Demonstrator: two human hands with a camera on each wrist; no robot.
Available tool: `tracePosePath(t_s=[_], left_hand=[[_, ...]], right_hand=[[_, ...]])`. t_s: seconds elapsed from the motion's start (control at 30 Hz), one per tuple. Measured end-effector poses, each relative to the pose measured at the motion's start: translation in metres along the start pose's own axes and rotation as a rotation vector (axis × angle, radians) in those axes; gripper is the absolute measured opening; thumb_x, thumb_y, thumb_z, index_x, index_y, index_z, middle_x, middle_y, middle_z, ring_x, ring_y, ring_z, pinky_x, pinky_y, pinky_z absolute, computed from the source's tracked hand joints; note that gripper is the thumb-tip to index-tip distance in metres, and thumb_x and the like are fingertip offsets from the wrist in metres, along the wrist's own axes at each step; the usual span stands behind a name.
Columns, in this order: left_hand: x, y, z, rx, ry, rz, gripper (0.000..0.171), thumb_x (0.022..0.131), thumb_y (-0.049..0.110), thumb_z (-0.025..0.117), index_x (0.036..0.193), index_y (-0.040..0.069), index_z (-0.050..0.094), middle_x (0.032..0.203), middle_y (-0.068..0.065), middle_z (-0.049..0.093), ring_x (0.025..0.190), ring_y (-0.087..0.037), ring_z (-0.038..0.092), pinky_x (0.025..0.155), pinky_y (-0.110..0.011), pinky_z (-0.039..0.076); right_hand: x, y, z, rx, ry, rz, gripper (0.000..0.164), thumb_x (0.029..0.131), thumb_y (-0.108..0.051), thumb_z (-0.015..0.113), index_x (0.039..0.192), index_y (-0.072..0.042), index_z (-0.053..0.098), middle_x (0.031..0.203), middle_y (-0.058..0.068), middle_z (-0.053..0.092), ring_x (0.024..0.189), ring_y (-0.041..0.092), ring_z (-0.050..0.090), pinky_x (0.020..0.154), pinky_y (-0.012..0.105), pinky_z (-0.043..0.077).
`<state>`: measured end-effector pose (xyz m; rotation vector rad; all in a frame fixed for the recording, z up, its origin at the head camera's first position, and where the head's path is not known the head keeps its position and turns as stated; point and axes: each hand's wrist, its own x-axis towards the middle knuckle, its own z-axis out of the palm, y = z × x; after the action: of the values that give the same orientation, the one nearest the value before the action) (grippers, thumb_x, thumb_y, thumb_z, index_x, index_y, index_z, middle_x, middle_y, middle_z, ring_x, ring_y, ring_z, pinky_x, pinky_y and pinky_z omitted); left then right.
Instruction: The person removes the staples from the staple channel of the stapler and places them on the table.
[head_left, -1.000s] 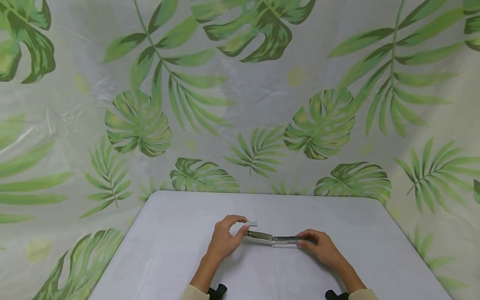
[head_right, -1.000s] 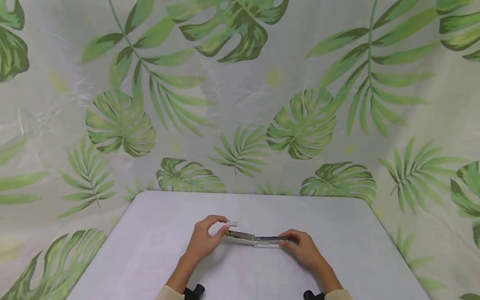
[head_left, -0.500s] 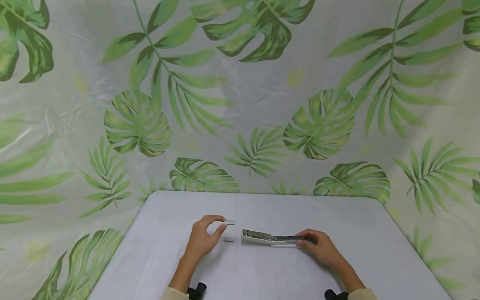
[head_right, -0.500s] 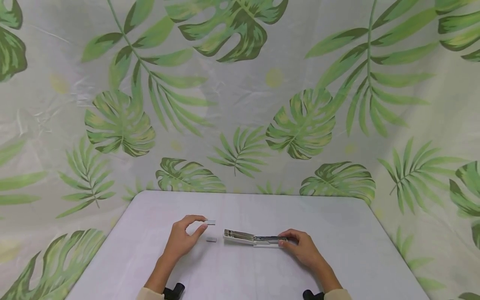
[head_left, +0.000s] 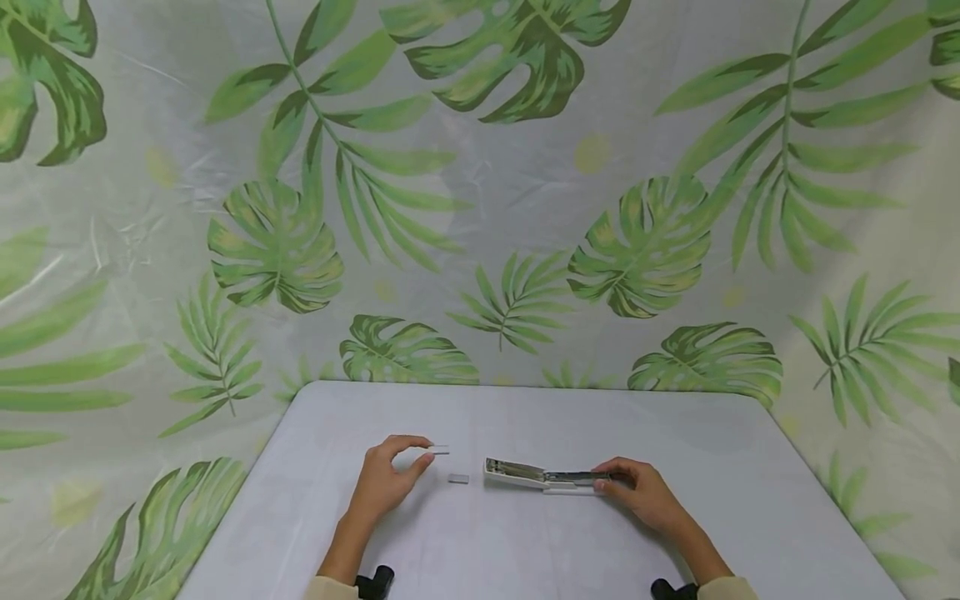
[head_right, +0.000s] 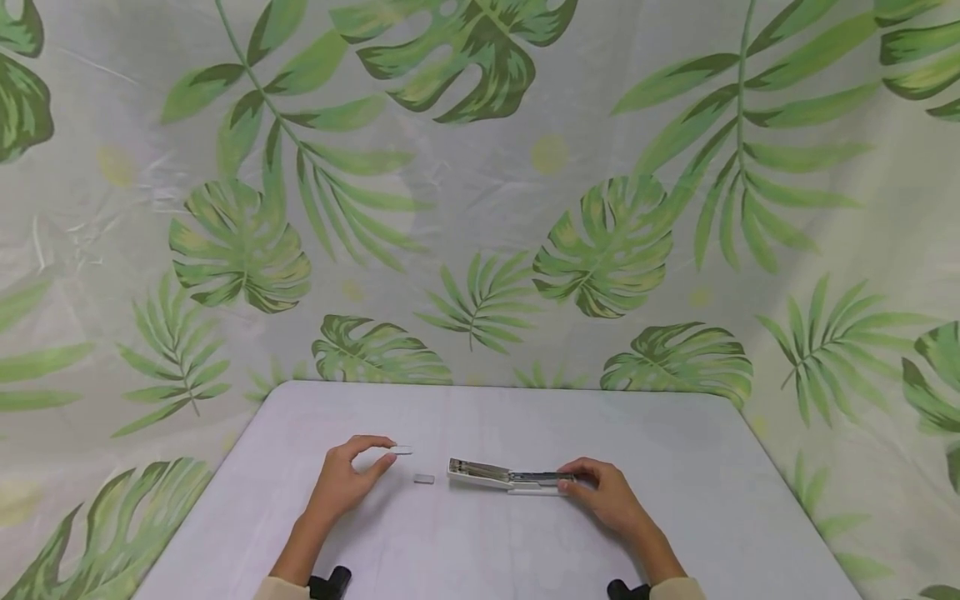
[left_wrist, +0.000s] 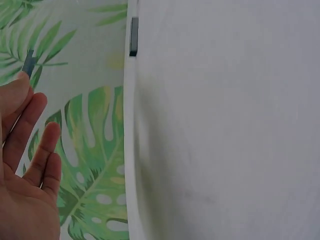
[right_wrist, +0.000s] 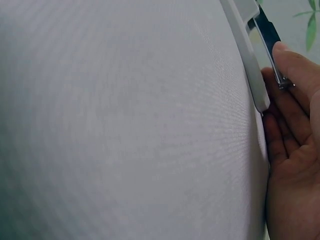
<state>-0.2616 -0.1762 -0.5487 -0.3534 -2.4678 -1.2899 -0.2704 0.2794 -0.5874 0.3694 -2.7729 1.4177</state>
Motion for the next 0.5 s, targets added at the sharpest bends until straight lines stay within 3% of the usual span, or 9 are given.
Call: tracePosePath(t_s=[0.17, 0.5], left_hand=[[0.000, -0.010, -0.008, 0.041, -0.010, -0.017, 0.019, 0.088, 0.034, 0.083, 0.106, 0.029, 0.080, 0.109, 0.012, 0.077, 0.116, -0.018, 0.070, 0.104, -0.048, 0.053], [0.002, -0.029, -0.008, 0.057, -0.074, -0.033, 0.015, 0.087, 0.035, 0.084, 0.102, 0.033, 0.080, 0.105, 0.015, 0.077, 0.114, -0.021, 0.071, 0.105, -0.050, 0.051]], right_hand=[[0.000, 0.001, 0.002, 0.005, -0.005, 0.012, 0.025, 0.091, -0.040, 0.078, 0.108, -0.022, 0.076, 0.110, -0.006, 0.075, 0.108, 0.013, 0.068, 0.097, 0.028, 0.053], [0.000, 0.003, -0.001, -0.011, -0.008, -0.033, 0.023, 0.093, -0.037, 0.077, 0.110, -0.022, 0.076, 0.110, -0.005, 0.076, 0.107, 0.010, 0.068, 0.095, 0.028, 0.054]])
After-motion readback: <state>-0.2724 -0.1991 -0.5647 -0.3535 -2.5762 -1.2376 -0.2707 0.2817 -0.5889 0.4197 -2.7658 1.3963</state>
